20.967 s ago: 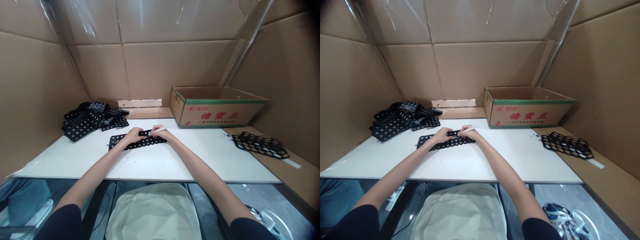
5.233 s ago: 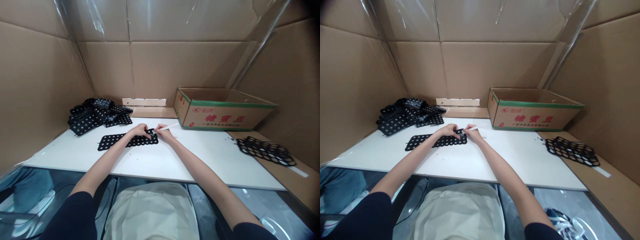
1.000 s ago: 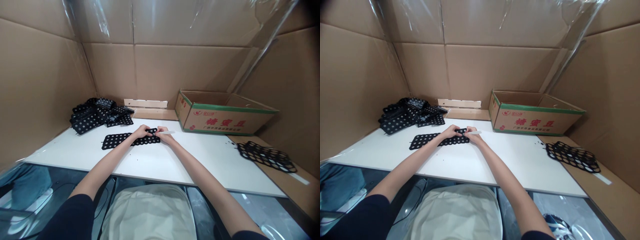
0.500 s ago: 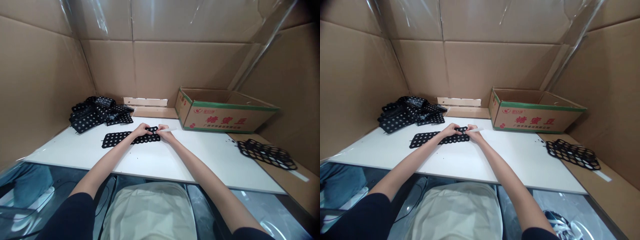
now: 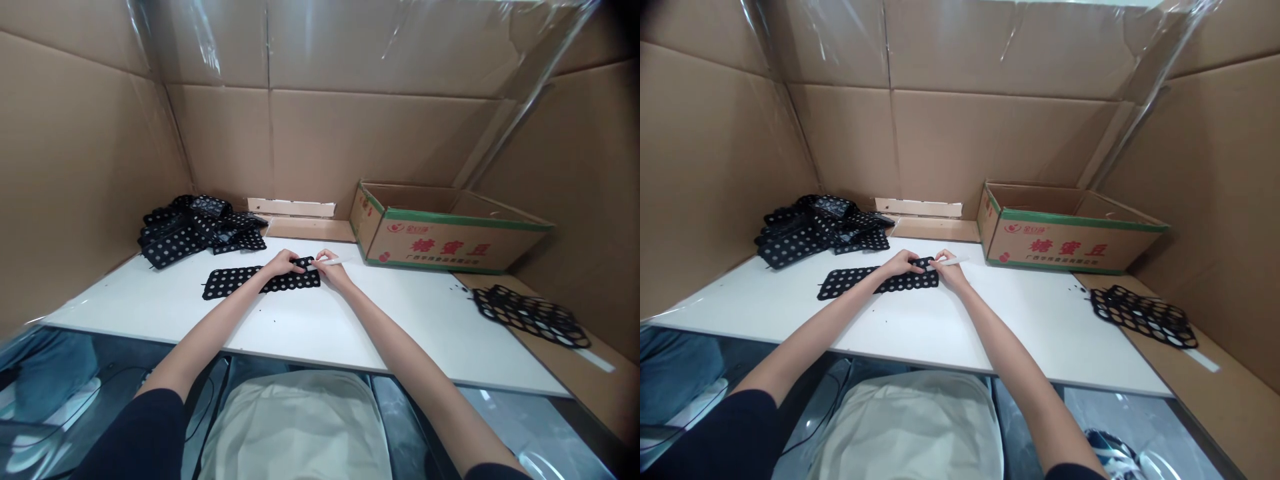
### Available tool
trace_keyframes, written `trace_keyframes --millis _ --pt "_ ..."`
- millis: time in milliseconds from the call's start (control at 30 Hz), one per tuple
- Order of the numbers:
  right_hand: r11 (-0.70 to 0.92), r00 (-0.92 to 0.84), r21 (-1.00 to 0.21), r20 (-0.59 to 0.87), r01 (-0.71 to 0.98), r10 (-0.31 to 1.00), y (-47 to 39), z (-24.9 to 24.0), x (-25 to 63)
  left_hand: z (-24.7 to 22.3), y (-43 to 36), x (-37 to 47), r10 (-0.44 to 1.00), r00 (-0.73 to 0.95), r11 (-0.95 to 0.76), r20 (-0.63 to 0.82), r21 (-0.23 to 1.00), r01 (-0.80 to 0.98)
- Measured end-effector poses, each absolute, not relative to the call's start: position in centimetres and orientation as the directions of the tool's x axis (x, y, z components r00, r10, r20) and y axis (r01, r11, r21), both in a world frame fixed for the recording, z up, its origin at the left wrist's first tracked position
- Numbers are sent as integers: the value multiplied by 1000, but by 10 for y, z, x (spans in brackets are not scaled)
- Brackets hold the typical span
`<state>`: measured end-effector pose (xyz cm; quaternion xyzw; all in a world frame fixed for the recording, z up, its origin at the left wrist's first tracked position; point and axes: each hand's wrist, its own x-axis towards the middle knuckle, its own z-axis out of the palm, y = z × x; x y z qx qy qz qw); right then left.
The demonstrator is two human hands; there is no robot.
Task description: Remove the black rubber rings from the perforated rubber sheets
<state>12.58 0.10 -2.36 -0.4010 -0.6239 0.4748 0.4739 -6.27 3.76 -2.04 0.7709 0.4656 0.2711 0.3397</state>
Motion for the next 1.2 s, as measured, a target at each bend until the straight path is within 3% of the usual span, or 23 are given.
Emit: trace_keyframes --millis 133,367,467,633,767,1200 --pt "260 -258 -965 254 -10 932 3 -25 127 -18 36 -62 910 406 -314 87 783 537" --pt "451 -166 -881 428 144 888 8 -30 128 -17 35 -62 913 401 -303 80 791 532" --pt "434 -131 -892 419 126 899 9 -30 129 -18 36 -62 918 392 -280 57 794 539" --pt "295 18 -954 294 -46 956 12 -30 135 -18 36 -61 909 411 -307 68 776 550" --pt "233 -114 -972 236 -38 965 12 -31 136 -16 33 -60 890 439 -368 119 756 541" --pt "438 -226 -892 406 114 886 11 -31 135 -17 32 -61 891 439 -369 114 744 558"
